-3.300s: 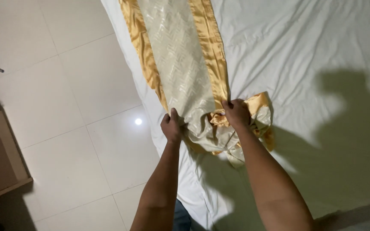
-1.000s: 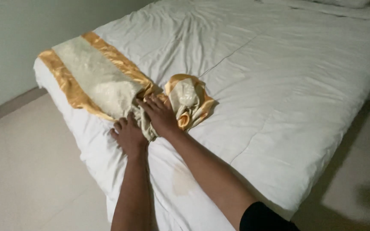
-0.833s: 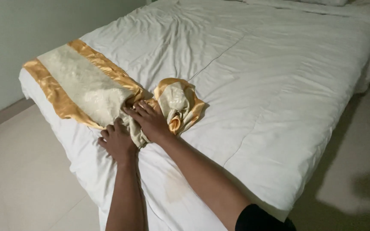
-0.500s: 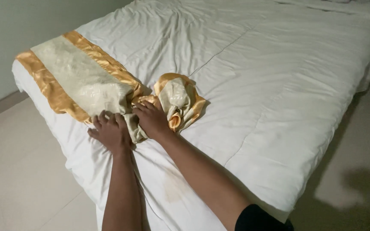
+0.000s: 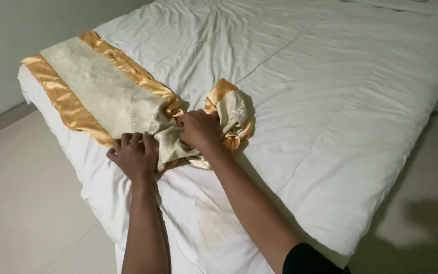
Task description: The person arranges and smooths a decorative bed runner on a hotel bed.
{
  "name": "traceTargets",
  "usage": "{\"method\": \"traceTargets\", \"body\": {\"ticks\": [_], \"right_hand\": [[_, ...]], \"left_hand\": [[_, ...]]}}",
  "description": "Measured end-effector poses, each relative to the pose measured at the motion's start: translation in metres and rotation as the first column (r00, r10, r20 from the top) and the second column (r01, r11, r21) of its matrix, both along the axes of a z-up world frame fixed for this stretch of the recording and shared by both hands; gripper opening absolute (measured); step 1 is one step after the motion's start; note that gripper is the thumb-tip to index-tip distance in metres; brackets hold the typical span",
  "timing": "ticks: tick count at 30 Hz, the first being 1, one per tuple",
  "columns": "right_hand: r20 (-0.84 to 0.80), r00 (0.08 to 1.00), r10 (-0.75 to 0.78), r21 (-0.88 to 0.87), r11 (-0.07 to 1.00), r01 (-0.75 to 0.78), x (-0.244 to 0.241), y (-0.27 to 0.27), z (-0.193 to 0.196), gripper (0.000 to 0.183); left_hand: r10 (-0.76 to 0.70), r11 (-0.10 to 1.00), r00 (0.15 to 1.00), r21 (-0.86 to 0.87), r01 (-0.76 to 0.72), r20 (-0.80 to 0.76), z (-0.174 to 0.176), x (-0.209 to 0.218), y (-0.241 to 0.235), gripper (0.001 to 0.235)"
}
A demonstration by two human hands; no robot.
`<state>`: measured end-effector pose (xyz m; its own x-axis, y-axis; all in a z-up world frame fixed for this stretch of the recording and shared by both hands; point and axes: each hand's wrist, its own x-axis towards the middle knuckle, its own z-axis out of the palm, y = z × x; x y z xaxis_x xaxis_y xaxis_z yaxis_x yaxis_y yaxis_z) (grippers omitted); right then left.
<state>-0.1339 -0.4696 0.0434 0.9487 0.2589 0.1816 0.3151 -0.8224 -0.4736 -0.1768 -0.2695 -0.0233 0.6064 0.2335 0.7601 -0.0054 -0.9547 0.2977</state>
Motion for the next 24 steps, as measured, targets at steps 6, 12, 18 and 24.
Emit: {"method": "traceTargets", "body": {"ticks": [6, 12, 18, 24], "right_hand": [[0.363, 0.924, 0.122, 0.256, 0.94, -0.224, -0.013, 0.024, 0.014, 0.038], [0.525, 0.801, 0.288, -0.083, 0.954, -0.289, 0.011, 0.057, -0.073, 0.047], [0.327, 0.912, 0.247, -0.049, 0.968, -0.245, 0.007, 0.051, -0.067, 0.045], [0.307, 0.928, 0.213, 0.012, 0.974, -0.228, 0.0, 0.045, -0.05, 0.039]], "left_hand": [[-0.008, 0.999, 1.0, -0.049, 0.008, -0.018, -0.006, 0.001, 0.006, 0.025], [0.136, 0.989, 0.946, 0.099, -0.111, -0.293, -0.026, 0.013, 0.01, 0.053], [0.272, 0.958, 0.932, -0.025, -0.286, -0.24, -0.035, 0.015, 0.019, 0.049], [0.028, 0.949, 0.994, -0.308, -0.06, -0.106, 0.002, -0.007, 0.002, 0.064]]}}
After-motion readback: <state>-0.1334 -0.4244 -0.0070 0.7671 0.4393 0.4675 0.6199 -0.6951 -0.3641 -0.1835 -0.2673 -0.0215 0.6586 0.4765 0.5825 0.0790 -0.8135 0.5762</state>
